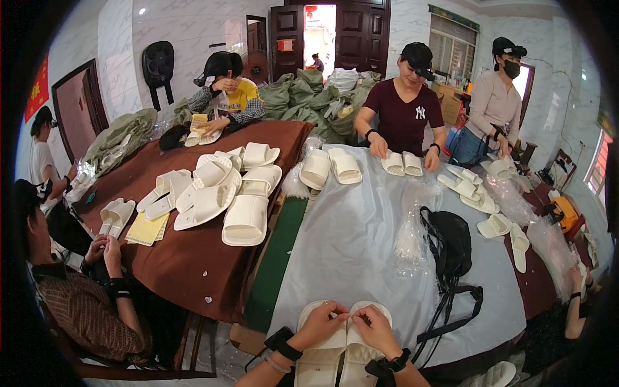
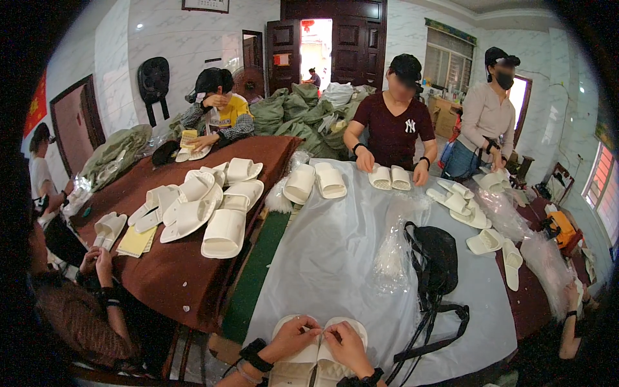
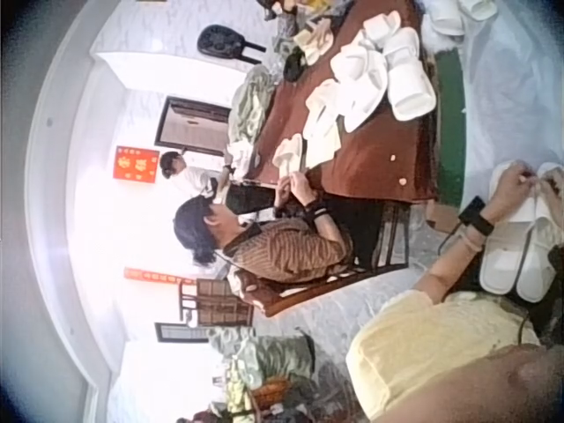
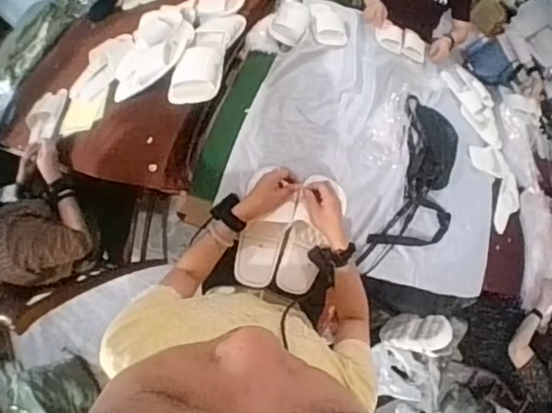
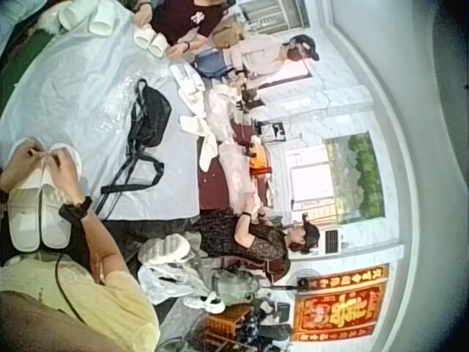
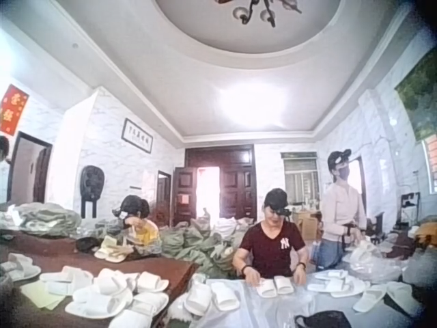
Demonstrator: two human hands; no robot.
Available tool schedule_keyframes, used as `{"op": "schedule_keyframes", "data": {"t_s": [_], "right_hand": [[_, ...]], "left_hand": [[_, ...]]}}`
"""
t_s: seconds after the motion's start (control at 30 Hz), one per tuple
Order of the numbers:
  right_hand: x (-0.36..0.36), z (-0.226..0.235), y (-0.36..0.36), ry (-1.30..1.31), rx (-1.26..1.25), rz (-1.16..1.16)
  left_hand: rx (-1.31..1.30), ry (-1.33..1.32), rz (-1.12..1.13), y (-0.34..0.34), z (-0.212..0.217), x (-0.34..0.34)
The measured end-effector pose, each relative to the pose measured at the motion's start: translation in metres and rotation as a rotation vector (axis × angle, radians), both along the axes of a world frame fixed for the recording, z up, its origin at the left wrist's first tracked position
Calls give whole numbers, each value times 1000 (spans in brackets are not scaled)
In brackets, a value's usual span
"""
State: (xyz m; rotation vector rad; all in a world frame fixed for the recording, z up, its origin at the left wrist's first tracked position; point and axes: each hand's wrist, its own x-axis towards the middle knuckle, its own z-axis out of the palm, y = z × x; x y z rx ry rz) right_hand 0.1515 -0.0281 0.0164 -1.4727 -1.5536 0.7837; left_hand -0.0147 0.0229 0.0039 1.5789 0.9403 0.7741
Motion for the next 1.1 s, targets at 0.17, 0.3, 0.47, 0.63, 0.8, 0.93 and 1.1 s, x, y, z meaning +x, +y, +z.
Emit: {"op": "schedule_keyframes", "data": {"t_s": [0.17, 0.3, 0.47, 0.63, 0.8, 0.93, 1.1], "right_hand": [[0, -3, -1, 16, 1, -7], [0, 0, 0, 6, -11, 9], [-1, 5, -2, 22, -14, -3], [1, 3, -1, 12, -26, 2], [1, -2, -2, 25, -24, -7], [1, -2, -2, 55, -28, 12], [1, 0, -3, 17, -21, 16]], "left_hand": [[11, 65, -31, 0, 3, 0], [18, 93, -27, 0, 3, -1], [3, 83, 5, 0, 2, -1], [31, 80, -37, 1, 5, 0], [16, 59, 0, -3, 12, 0], [51, 95, 6, -2, 9, -1], [18, 63, -17, -2, 5, -1]]}}
